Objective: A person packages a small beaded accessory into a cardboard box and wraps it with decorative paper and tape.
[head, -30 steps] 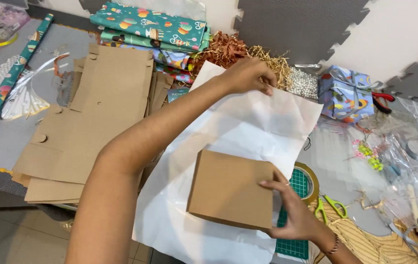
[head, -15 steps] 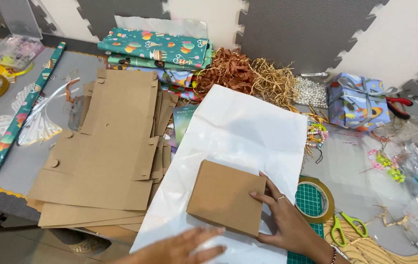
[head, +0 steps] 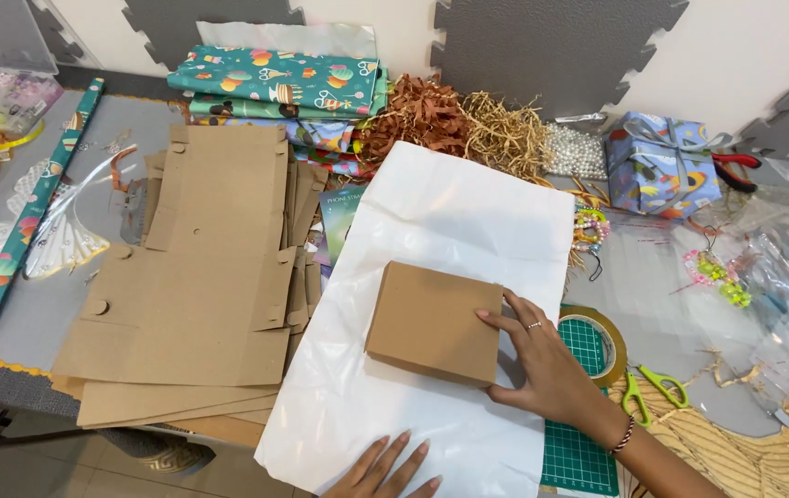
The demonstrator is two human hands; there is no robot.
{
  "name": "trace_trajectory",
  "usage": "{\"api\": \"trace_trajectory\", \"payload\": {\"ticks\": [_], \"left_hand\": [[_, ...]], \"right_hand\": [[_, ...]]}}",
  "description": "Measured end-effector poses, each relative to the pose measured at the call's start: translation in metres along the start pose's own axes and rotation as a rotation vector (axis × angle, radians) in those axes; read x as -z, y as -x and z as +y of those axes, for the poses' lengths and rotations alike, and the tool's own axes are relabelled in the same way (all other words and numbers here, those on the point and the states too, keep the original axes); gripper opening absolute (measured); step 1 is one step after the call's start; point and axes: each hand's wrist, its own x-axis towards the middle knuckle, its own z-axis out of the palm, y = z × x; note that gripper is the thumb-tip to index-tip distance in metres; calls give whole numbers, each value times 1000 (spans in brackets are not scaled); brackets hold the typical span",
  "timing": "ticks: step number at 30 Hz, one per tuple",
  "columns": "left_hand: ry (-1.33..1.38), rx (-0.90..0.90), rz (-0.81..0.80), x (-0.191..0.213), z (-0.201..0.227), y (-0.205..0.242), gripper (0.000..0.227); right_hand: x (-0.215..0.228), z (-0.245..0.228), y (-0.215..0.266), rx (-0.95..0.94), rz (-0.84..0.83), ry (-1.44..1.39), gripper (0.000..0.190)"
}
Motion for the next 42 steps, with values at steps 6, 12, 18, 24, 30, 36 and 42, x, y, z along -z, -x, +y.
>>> {"api": "trace_trajectory", "payload": {"ticks": [6,12,18,24,30,36,42], "left_hand": [[-250,-160,-96,-10,13,4,69],[-192,-120,292,47,1,-47,27],[-49,-52,87,137,-75,-149,18],[473,162,-330,112,-165,-228,24],[673,224,-677,75,-209,-252,43],[749,212,-984,93,-222,-261,50],[653,200,-1150,105,-224,-260,60]], "right_hand": [[1,10,-3,-6,-47,-82,105],[5,11,-1,21,-88,-111,106],[7,15,1,-46,-151,-128,99],[-79,158,56,-42,15,-206,76],[26,27,14,-241,230,-1089,130],[7,2,59,-1084,103,-879,88],[-31,23,94,-460,213,-526,31]]}}
